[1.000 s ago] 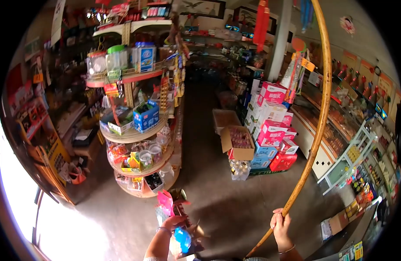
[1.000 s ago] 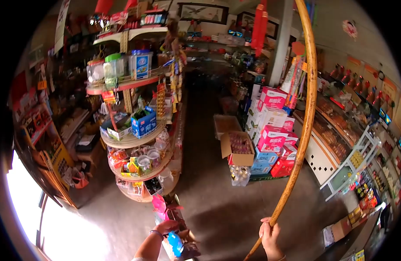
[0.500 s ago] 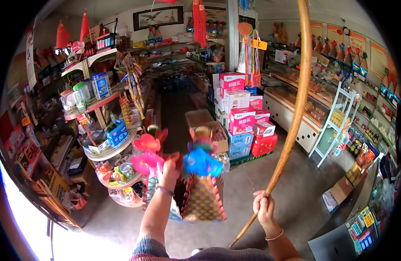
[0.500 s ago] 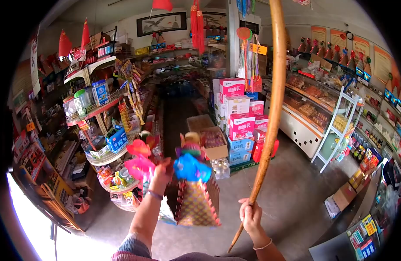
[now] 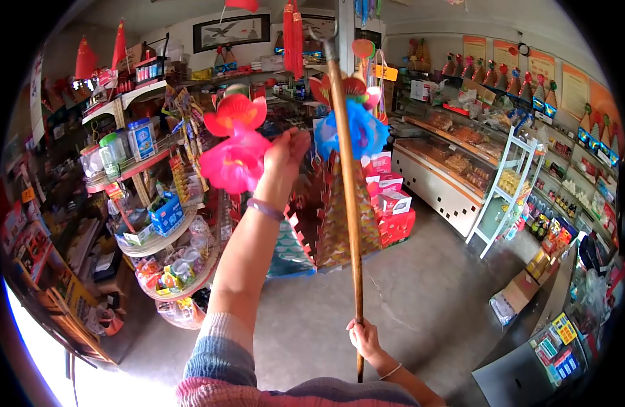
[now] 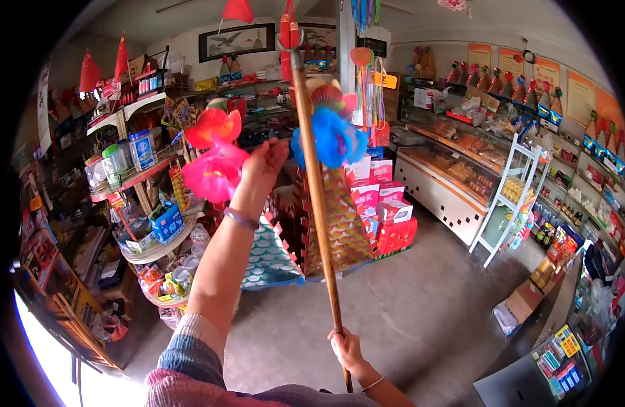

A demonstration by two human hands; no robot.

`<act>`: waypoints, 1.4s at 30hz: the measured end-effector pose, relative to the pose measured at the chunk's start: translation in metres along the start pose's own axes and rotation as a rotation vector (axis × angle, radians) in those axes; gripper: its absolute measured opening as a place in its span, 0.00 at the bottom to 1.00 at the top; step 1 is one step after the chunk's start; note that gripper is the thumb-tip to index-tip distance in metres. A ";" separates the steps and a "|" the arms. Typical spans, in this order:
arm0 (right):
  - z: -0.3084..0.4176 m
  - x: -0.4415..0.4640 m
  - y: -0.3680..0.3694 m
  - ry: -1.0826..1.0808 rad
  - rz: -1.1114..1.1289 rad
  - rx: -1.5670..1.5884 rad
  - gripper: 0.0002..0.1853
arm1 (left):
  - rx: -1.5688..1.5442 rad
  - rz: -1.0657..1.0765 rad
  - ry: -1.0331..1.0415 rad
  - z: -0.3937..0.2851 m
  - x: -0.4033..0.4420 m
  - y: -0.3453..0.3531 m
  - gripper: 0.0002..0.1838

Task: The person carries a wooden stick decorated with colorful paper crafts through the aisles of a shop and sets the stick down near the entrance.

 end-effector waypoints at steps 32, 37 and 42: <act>-0.044 -0.027 0.004 0.147 0.328 0.309 0.27 | -0.165 0.311 0.078 -0.063 0.018 0.123 0.19; -0.040 -0.026 0.003 0.162 0.338 0.332 0.28 | -0.170 0.326 0.094 -0.063 0.022 0.122 0.20; -0.032 -0.023 0.005 0.164 0.292 0.296 0.30 | -0.197 0.388 0.085 -0.060 0.025 0.117 0.19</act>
Point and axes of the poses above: each hand's wrist, its own x-axis towards the middle knuckle, its own y-axis out of the palm, z = x × y, the point moved 2 cm from there along x, towards the middle knuckle, and after that the axes turned 9 degrees about z, right-handed, at the moved point
